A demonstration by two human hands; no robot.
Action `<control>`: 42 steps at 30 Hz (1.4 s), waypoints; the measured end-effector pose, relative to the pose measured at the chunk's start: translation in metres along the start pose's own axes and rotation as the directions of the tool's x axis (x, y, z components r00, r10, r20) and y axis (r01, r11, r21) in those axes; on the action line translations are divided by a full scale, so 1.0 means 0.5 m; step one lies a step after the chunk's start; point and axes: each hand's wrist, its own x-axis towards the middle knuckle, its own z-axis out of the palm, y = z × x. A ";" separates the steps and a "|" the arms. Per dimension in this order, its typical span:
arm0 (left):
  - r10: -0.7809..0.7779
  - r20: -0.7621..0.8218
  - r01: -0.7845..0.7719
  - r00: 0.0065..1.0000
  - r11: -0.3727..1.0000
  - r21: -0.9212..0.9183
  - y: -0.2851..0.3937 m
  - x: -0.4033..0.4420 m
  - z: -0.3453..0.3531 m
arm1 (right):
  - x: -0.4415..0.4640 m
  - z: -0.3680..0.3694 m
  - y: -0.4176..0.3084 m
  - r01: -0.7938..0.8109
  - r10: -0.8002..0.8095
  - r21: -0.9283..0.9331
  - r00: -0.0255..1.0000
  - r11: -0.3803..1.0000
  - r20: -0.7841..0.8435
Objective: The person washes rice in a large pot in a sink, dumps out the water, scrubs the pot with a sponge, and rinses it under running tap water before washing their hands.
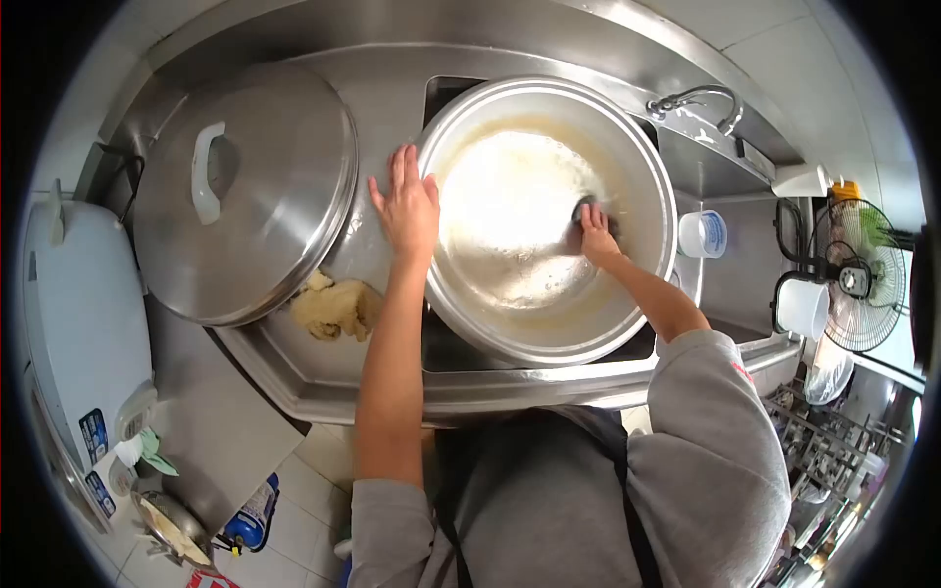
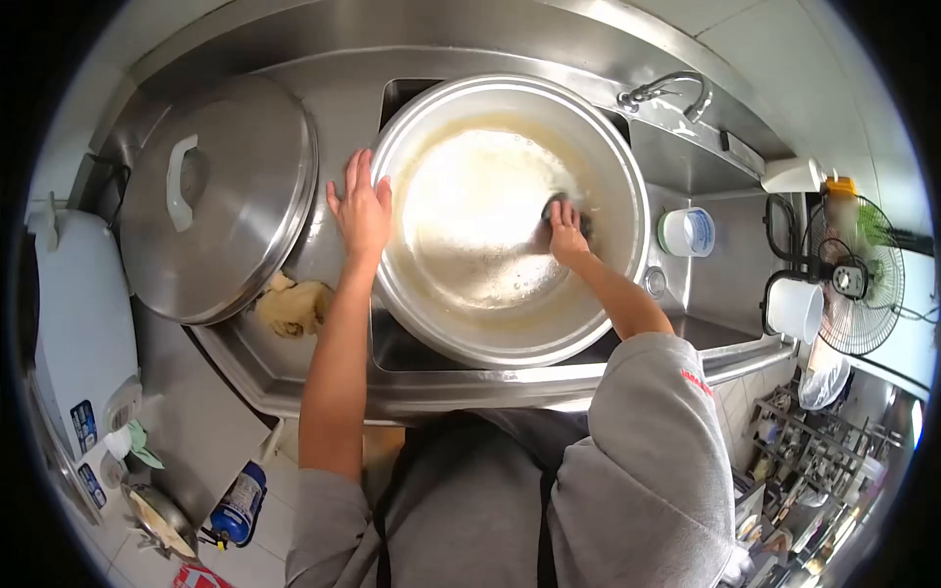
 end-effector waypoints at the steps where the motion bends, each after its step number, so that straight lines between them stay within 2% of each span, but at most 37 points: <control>1: -0.005 -0.001 0.005 1.000 1.000 0.013 -0.005 0.008 -0.003 | 0.001 0.043 0.007 -0.019 0.023 -0.094 0.999 0.995 0.040; 2: -0.014 0.004 0.014 1.000 1.000 0.022 -0.010 0.006 -0.005 | 0.015 0.051 -0.137 -0.611 0.620 0.184 0.785 0.770 0.014; 3: -0.008 0.018 0.008 1.000 1.000 0.012 0.001 0.003 -0.001 | 0.030 0.052 -0.279 -0.798 0.967 0.561 0.255 0.220 -0.018; 4: 0.005 0.006 -0.006 1.000 0.999 0.045 -0.003 0.003 0.007 | 0.026 0.005 -0.378 -0.908 0.976 0.403 0.178 0.115 0.124; 5: 0.010 0.013 -0.011 1.000 0.999 0.036 -0.004 0.002 0.009 | -0.004 -0.163 -0.351 -0.862 0.473 0.502 0.412 -0.076 0.779; 6: 0.012 0.018 -0.012 1.000 1.000 0.029 -0.003 0.000 0.007 | 0.021 -0.220 -0.368 -0.845 0.372 0.510 0.427 -0.160 0.824; 7: 0.016 0.016 -0.016 1.000 0.999 0.028 -0.002 0.003 0.004 | 0.056 -0.252 -0.370 -0.861 0.257 0.443 0.382 -0.252 0.888; 9: 0.040 0.014 -0.040 0.999 0.999 0.013 -0.003 0.004 0.003 | 0.065 -0.262 -0.340 -0.899 0.124 0.390 0.371 -0.201 0.920; 11: 0.059 0.022 -0.059 0.998 0.998 -0.003 -0.004 0.003 0.002 | 0.067 -0.231 -0.299 -0.941 0.324 0.211 0.120 -0.264 0.938; 13: 0.054 0.017 -0.054 0.998 0.999 -0.001 0.003 0.017 0.000 | 0.083 -0.134 -0.243 -0.746 0.396 0.107 -0.221 -0.657 0.891; 15: 0.044 0.038 -0.044 0.998 0.999 0.003 0.009 0.001 -0.002 | 0.080 -0.105 -0.373 -0.849 0.761 0.327 -0.125 -0.414 0.636; 17: 0.043 0.047 -0.044 0.998 0.999 0.021 0.008 0.007 0.001 | 0.102 -0.107 -0.475 -0.905 0.968 0.418 0.033 -0.077 0.249; 18: 0.065 0.054 -0.066 0.996 0.998 0.003 0.008 0.008 -0.006 | 0.094 -0.184 -0.427 -0.854 0.719 0.444 0.129 -0.269 0.683; 19: 0.066 0.064 -0.066 0.996 0.998 0.005 0.007 0.001 -0.007 | 0.095 -0.270 -0.358 -0.810 0.282 0.363 0.254 -0.460 0.925; 20: 0.070 0.062 -0.071 0.996 0.997 0.006 0.008 0.003 -0.006 | 0.121 -0.253 -0.348 -0.845 0.288 0.285 0.164 -0.453 0.944; 21: 0.071 0.051 -0.071 0.996 0.997 0.002 0.011 0.009 -0.005 | 0.145 -0.243 -0.325 -0.840 0.371 0.206 0.006 -0.502 0.929; 23: 0.066 0.056 -0.065 0.996 0.998 -0.012 0.009 0.008 -0.006 | 0.156 -0.190 -0.229 -0.784 0.343 0.045 -0.218 -0.619 0.914; 24: 0.068 0.058 -0.067 0.996 0.998 -0.018 0.005 0.006 -0.005 | 0.138 -0.179 -0.168 -0.759 0.340 0.053 -0.226 -0.649 0.913; 25: 0.072 0.055 -0.071 0.996 0.997 -0.027 0.005 0.008 -0.004 | 0.110 -0.189 -0.092 -0.746 0.371 0.107 -0.197 -0.658 0.907; 26: 0.064 0.064 -0.062 0.996 0.997 -0.037 0.009 0.008 -0.008 | 0.102 -0.105 -0.060 -0.696 0.423 0.243 -0.097 -0.676 0.901; 27: 0.068 0.052 -0.066 0.996 0.997 -0.044 0.013 0.018 -0.002 | 0.110 -0.116 -0.065 -0.735 0.514 0.349 0.001 -0.582 0.858; 29: 0.060 0.064 -0.058 0.996 0.998 -0.040 0.004 0.009 -0.002 | 0.077 -0.157 -0.173 -0.785 0.627 0.510 0.207 -0.352 0.751; 30: 0.052 0.072 -0.050 0.996 0.998 -0.031 0.006 0.012 -0.003 | 0.055 -0.192 -0.214 -0.813 0.531 0.499 0.293 -0.298 0.795; 31: 0.050 0.065 -0.047 0.997 0.998 -0.046 0.011 0.016 -0.001 | 0.038 -0.220 -0.219 -0.830 0.463 0.476 0.314 -0.290 0.829; 33: 0.059 0.070 -0.055 0.996 0.997 -0.058 0.004 0.012 -0.005 | 0.075 -0.202 -0.197 -0.853 0.601 0.402 0.137 -0.332 0.787; 34: 0.047 0.078 -0.041 0.996 0.997 -0.072 0.003 0.014 -0.002 | 0.100 -0.176 -0.164 -0.844 0.754 0.469 0.127 -0.258 0.644; 35: 0.045 0.084 -0.039 0.996 0.997 -0.070 0.005 0.014 -0.005 | 0.124 -0.131 -0.125 -0.781 0.847 0.611 0.231 -0.133 0.479; 36: 0.037 0.080 -0.032 0.996 0.997 -0.066 0.005 0.017 -0.005 | 0.154 -0.127 -0.077 -0.736 0.825 0.670 0.322 -0.090 0.465; 37: 0.024 0.083 -0.018 0.996 0.998 -0.068 0.004 0.015 -0.004 | 0.196 -0.143 -0.060 -0.745 0.848 0.667 0.347 -0.011 0.401; 39: 0.029 0.072 -0.021 0.997 0.995 -0.100 0.003 0.019 -0.004 | 0.215 -0.185 -0.099 -0.589 0.721 0.670 0.684 0.452 0.115; 40: 0.034 0.070 -0.025 0.997 0.993 -0.118 0.002 0.015 -0.006 | 0.179 -0.207 -0.137 -0.395 0.511 0.658 0.859 0.641 0.018; 41: 0.035 0.071 -0.027 0.997 0.993 -0.111 0.001 0.014 -0.007 | 0.133 -0.234 -0.178 -0.162 0.267 0.619 0.960 0.769 -0.080; 42: 0.035 0.065 -0.028 0.997 0.994 -0.110 0.003 0.016 -0.007 | 0.054 -0.244 -0.202 0.057 0.057 0.610 0.984 0.791 -0.167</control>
